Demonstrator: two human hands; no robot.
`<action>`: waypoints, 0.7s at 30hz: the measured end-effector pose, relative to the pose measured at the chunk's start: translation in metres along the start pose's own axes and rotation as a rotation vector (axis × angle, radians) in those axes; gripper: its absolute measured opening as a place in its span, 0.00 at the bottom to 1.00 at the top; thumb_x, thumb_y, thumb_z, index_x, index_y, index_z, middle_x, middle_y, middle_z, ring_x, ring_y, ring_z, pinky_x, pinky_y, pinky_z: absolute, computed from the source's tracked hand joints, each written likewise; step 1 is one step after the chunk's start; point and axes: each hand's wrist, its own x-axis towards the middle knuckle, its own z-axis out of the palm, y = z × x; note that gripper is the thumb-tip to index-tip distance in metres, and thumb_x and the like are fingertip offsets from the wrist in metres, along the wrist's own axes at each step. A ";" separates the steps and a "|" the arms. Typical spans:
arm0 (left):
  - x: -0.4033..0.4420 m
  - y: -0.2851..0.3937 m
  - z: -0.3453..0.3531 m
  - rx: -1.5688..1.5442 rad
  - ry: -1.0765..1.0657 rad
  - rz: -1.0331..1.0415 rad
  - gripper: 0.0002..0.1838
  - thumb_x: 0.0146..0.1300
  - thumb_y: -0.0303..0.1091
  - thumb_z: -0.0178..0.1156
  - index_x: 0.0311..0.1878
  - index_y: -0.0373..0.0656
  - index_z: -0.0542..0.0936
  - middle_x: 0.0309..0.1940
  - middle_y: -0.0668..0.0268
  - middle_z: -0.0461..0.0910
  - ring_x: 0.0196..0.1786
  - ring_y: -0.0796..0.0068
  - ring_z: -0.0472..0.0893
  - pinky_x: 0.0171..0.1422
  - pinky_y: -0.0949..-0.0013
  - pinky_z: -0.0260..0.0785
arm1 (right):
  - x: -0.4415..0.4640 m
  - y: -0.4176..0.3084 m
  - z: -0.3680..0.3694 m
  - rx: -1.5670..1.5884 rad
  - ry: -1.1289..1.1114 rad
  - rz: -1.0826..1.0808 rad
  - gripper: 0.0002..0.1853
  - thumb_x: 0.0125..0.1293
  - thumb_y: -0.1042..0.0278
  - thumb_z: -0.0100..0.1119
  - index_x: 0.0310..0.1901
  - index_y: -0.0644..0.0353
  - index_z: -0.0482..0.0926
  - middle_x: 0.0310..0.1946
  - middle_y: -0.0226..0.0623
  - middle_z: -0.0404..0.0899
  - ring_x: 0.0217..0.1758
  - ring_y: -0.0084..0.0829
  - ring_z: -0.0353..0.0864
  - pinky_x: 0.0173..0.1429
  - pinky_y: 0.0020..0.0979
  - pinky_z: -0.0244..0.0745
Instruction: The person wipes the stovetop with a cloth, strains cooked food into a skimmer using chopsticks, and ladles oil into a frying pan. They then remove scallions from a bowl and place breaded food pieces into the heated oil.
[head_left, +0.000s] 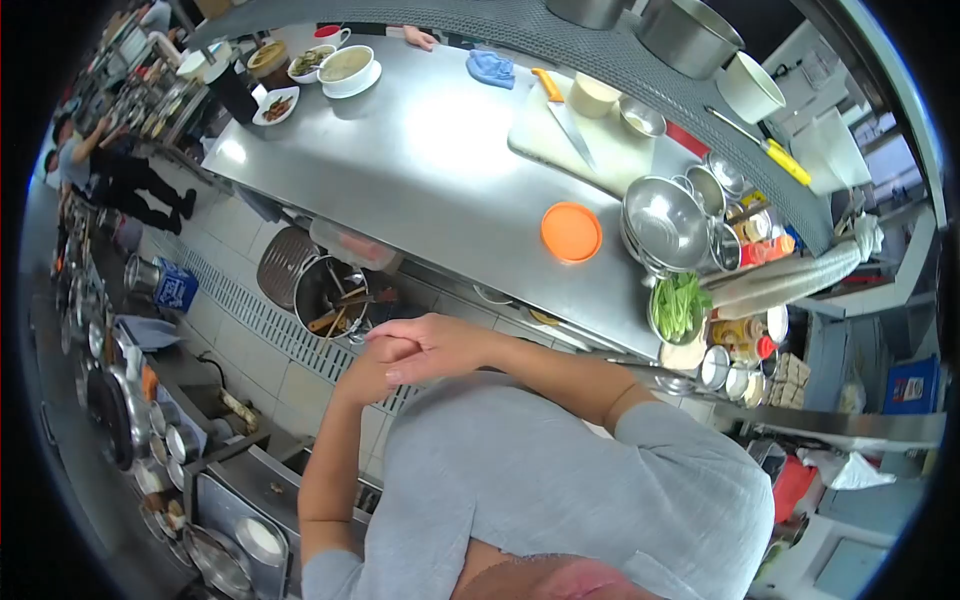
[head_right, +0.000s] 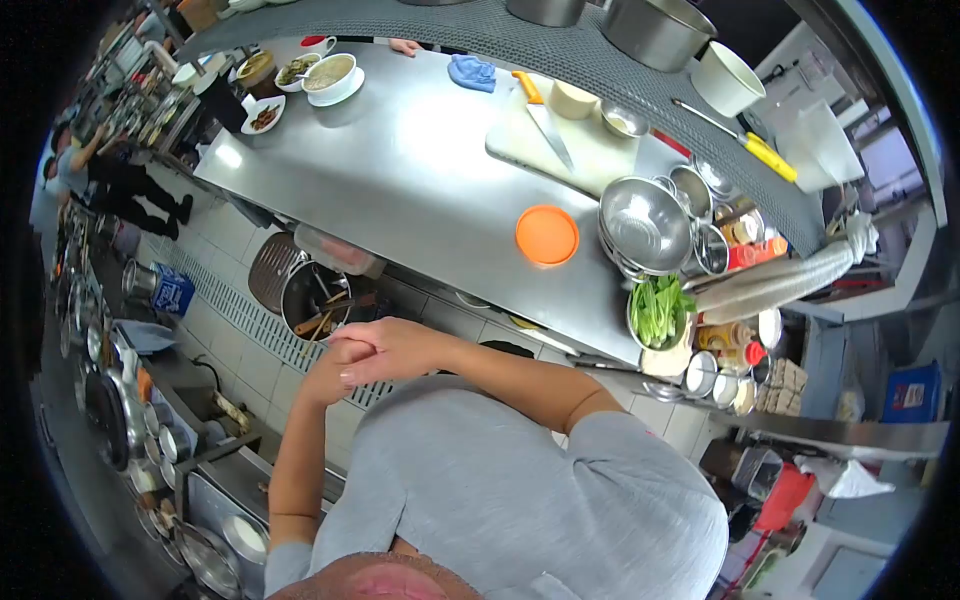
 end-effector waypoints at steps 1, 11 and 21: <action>-0.008 0.004 -0.005 -0.212 0.109 0.026 0.15 0.72 0.35 0.60 0.55 0.36 0.82 0.49 0.62 0.85 0.54 0.67 0.83 0.57 0.64 0.76 | -0.003 0.002 0.006 0.003 0.087 -0.072 0.37 0.64 0.49 0.68 0.72 0.54 0.69 0.70 0.42 0.68 0.60 0.41 0.80 0.61 0.38 0.75; -0.018 0.038 0.026 -0.786 -0.146 0.211 0.53 0.68 0.66 0.56 0.82 0.41 0.46 0.78 0.52 0.56 0.71 0.55 0.71 0.61 0.44 0.79 | -0.011 0.005 0.022 0.593 -0.234 -0.279 0.32 0.75 0.48 0.55 0.73 0.60 0.68 0.75 0.45 0.59 0.74 0.38 0.65 0.63 0.38 0.76; -0.164 -0.069 -0.056 -0.167 0.605 -0.192 0.37 0.71 0.47 0.63 0.75 0.33 0.65 0.58 0.53 0.82 0.58 0.60 0.82 0.57 0.59 0.76 | -0.021 0.063 -0.024 0.436 0.132 0.285 0.29 0.72 0.49 0.61 0.65 0.63 0.76 0.52 0.43 0.84 0.50 0.33 0.84 0.55 0.36 0.81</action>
